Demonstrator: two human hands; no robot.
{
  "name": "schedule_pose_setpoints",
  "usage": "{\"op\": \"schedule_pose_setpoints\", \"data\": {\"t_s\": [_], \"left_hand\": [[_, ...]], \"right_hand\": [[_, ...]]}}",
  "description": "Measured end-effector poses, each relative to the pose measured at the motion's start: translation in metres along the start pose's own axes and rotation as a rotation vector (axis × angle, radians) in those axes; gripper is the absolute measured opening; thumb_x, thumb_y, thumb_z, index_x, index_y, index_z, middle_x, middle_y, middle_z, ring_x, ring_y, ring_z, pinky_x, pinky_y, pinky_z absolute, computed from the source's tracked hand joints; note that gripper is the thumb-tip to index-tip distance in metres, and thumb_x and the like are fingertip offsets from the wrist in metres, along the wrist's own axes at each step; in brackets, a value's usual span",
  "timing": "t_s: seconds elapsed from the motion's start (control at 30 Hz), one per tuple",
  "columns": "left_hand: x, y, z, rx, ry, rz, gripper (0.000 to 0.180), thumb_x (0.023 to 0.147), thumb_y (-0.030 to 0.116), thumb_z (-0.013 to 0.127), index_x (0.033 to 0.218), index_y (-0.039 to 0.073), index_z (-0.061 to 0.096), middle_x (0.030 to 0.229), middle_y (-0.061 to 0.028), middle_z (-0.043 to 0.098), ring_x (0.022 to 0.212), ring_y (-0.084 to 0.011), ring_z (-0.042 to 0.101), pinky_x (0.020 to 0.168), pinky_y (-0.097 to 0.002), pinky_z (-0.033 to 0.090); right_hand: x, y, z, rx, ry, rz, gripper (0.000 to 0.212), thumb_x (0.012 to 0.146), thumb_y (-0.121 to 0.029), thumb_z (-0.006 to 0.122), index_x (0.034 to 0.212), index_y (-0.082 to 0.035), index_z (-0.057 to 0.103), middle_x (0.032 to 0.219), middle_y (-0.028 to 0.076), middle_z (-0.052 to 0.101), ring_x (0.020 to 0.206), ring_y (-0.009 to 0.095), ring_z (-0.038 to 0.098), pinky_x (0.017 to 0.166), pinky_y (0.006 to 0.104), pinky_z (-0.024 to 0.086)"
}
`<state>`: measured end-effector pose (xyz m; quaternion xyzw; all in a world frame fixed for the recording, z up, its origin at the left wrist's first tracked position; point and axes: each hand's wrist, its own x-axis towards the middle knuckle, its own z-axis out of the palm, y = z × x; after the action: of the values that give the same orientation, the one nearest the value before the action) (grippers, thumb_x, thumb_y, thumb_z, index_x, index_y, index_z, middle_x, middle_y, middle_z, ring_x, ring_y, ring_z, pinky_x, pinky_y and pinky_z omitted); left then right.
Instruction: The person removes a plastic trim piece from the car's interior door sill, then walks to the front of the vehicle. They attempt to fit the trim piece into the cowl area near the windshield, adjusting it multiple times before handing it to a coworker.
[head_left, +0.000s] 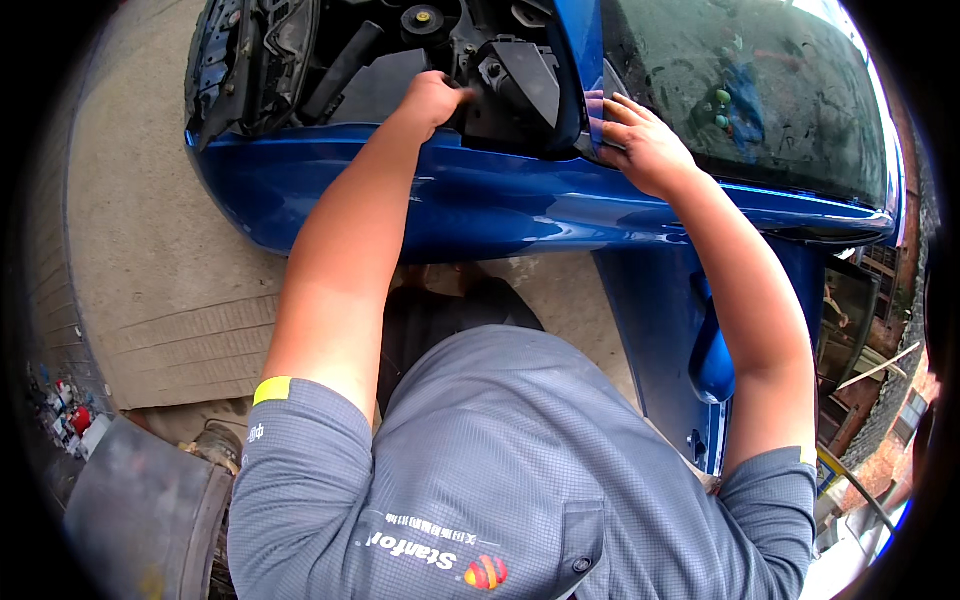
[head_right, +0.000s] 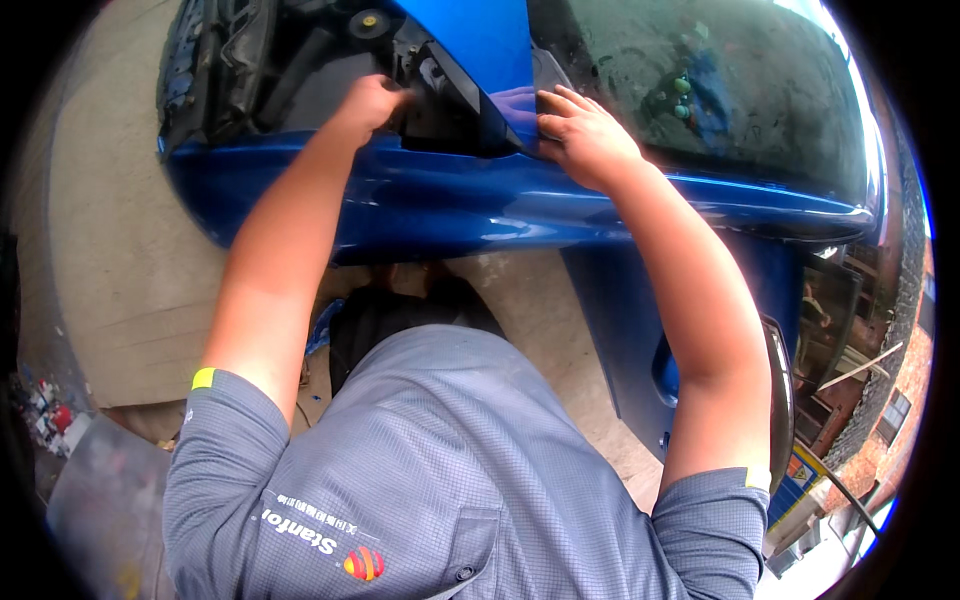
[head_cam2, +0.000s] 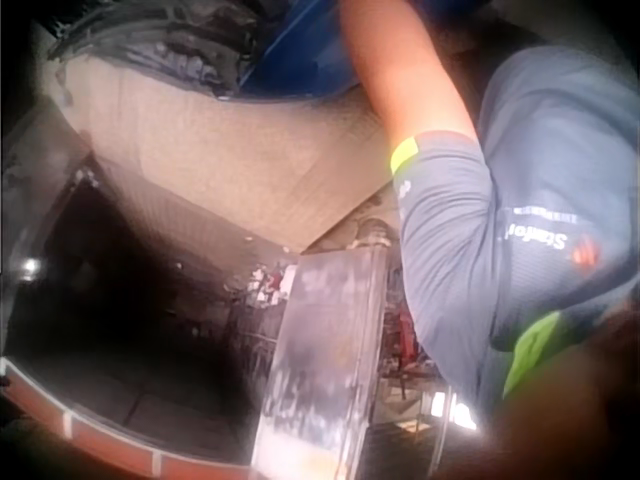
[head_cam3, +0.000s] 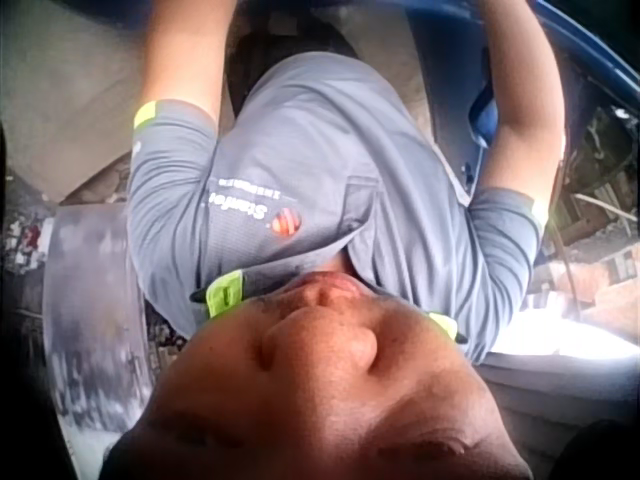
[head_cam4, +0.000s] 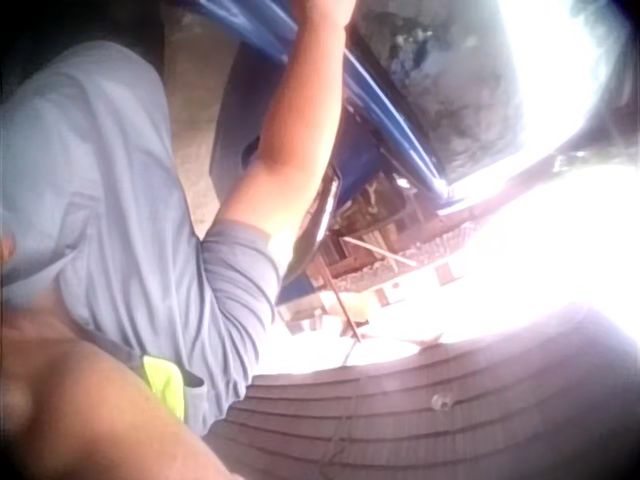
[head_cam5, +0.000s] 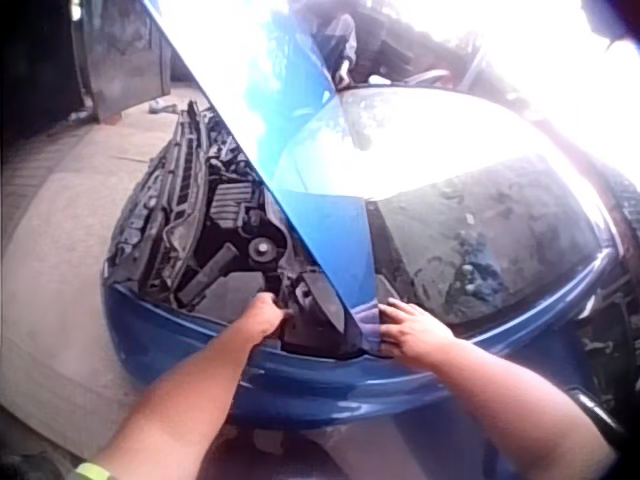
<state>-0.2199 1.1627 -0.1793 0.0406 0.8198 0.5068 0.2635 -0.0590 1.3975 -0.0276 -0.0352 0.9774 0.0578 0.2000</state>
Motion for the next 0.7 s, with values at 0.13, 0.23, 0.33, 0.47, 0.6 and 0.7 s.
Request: {"op": "schedule_pose_setpoints", "data": {"t_s": [0.13,0.23,0.33,0.47,0.6,0.7], "left_hand": [[0.022,-0.025,-0.022,-0.679,-0.142,-0.196,0.026,0.089,0.022,0.076,0.085,-0.001,0.063,0.075,-0.0055,0.062,0.058,-0.0145,0.053,0.051,-0.0306,0.042],[0.018,-0.018,-0.019,-0.574,-0.136,-0.203,0.026,0.089,0.022,0.076,0.08,0.003,0.06,0.07,-0.0029,0.057,0.051,-0.0112,0.043,0.046,-0.0275,0.035],[0.015,-0.01,-0.011,-0.147,-0.14,-0.102,0.044,0.083,0.034,0.081,0.098,-0.004,0.067,0.086,-0.0136,0.068,0.07,-0.0233,0.062,0.062,-0.0358,0.049],[0.013,-0.002,0.001,0.252,-0.212,0.028,0.059,0.081,0.041,0.08,0.112,-0.007,0.068,0.105,-0.0232,0.071,0.099,-0.0355,0.068,0.085,-0.0422,0.052],[0.014,0.005,0.001,0.264,-0.314,-0.039,0.052,0.084,0.037,0.077,0.11,-0.007,0.068,0.103,-0.0221,0.071,0.096,-0.0341,0.068,0.084,-0.041,0.051],[0.021,-0.002,-0.005,0.208,-0.377,-0.031,0.05,0.084,0.035,0.077,0.111,-0.006,0.068,0.106,-0.0229,0.07,0.102,-0.0344,0.067,0.089,-0.041,0.05]], "right_hand": [[-0.004,0.0,-0.001,-0.004,0.039,-0.017,0.04,0.092,-0.028,0.067,0.13,-0.015,0.064,0.151,0.009,0.046,0.145,0.029,0.034,0.119,0.0421,0.03],[-0.01,0.001,0.005,-0.03,0.091,-0.018,0.04,0.091,-0.026,0.069,0.128,-0.014,0.065,0.147,0.01,0.05,0.141,0.029,0.039,0.116,0.0418,0.034],[-0.017,-0.007,0.0,0.0,0.098,0.04,0.037,0.09,-0.026,0.069,0.125,-0.013,0.067,0.137,0.011,0.056,0.132,0.029,0.047,0.109,0.0408,0.04],[-0.019,-0.017,-0.002,0.032,0.064,0.16,0.032,0.089,-0.025,0.07,0.118,-0.012,0.069,0.119,0.009,0.063,0.115,0.027,0.056,0.098,0.039,0.045],[-0.019,-0.013,0.01,0.061,0.108,0.176,0.027,0.089,-0.025,0.07,0.11,-0.007,0.07,0.109,0.009,0.065,0.11,0.026,0.059,0.095,0.0387,0.046],[-0.021,-0.012,0.002,0.083,0.088,0.141,0.023,0.089,-0.023,0.069,0.106,-0.007,0.071,0.104,0.009,0.066,0.108,0.026,0.06,0.094,0.0388,0.046]]}}
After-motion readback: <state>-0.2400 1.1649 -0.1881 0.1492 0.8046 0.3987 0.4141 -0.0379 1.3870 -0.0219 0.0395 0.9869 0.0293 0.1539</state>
